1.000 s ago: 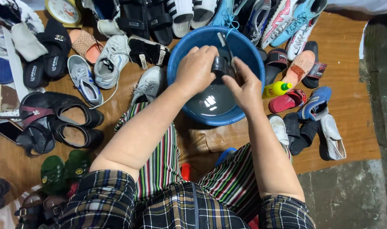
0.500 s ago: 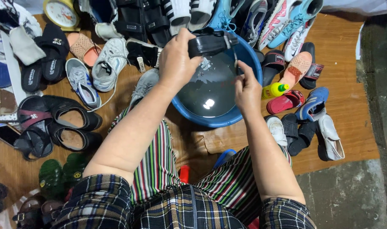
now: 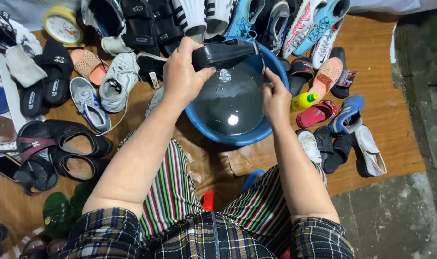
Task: The person scrubs a black sandal with a brush in a blue basin of water. They apply liquid soap from a yellow bottle to the sandal and continue scrubbing the sole and straps. The person rinses the sandal in the basin and scrubs it again.
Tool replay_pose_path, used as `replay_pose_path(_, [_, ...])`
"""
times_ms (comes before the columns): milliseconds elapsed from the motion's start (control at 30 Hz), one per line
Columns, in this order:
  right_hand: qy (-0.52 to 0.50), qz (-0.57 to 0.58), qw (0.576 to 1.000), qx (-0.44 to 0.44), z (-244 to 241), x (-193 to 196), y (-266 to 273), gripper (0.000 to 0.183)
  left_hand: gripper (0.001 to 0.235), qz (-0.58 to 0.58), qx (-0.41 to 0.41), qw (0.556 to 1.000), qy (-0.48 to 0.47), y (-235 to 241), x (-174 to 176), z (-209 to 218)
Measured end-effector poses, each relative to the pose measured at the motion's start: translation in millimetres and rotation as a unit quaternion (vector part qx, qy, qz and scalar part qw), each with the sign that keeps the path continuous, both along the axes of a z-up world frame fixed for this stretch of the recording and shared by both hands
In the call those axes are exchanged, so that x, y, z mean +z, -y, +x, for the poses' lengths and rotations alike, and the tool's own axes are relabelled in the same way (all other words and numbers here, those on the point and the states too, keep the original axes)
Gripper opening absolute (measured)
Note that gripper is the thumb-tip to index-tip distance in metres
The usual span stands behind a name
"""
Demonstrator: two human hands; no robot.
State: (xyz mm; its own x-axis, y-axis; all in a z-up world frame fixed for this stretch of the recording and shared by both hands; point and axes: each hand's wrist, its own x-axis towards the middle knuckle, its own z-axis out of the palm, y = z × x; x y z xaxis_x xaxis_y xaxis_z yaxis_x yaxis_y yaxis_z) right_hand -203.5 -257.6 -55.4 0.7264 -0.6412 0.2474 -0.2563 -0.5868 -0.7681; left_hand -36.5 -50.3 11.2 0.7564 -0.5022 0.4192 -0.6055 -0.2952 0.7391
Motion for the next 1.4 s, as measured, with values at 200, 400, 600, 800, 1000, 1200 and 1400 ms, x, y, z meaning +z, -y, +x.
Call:
replay_pose_path(200, [0.054, -0.076, 0.993, 0.067, -3.3, 40.6, -53.1, 0.039, 0.051, -0.010, 0.000, 1.000, 0.005, -8.8, 2.4, 3.5])
replay_pose_path(400, [-0.072, 0.010, 0.997, -0.036, -2.1, 10.6, 3.7, 0.040, 0.050, -0.034, -0.017, 0.999, 0.008, -17.5, 3.3, 7.8])
replay_pose_path(600, [0.016, 0.048, 0.999, -0.019, 1.5, 14.6, -6.3, 0.039, 0.050, -0.052, -0.037, 0.998, -0.010, -24.9, 10.0, 6.9])
replay_pose_path(800, [-0.044, 0.059, 0.997, -0.023, 2.1, 14.3, -4.9, 0.041, 0.050, -0.056, -0.040, 0.998, -0.015, -30.9, 11.6, 9.2])
replay_pose_path(1000, [-0.091, 0.131, 0.986, -0.048, 4.3, 2.1, 10.1, 0.038, 0.047, -0.075, -0.061, 0.994, -0.053, -34.1, 12.3, 8.0])
replay_pose_path(1200, [-0.060, 0.101, 0.991, -0.070, 5.2, 14.1, -10.4, 0.044, 0.041, -0.094, -0.025, 0.985, -0.139, -29.5, -2.2, 13.7])
replay_pose_path(1400, [0.064, 0.026, 0.998, -0.005, 5.9, 6.7, -29.4, 0.045, 0.038, -0.160, 0.025, 0.923, -0.350, -16.8, -7.0, 2.5])
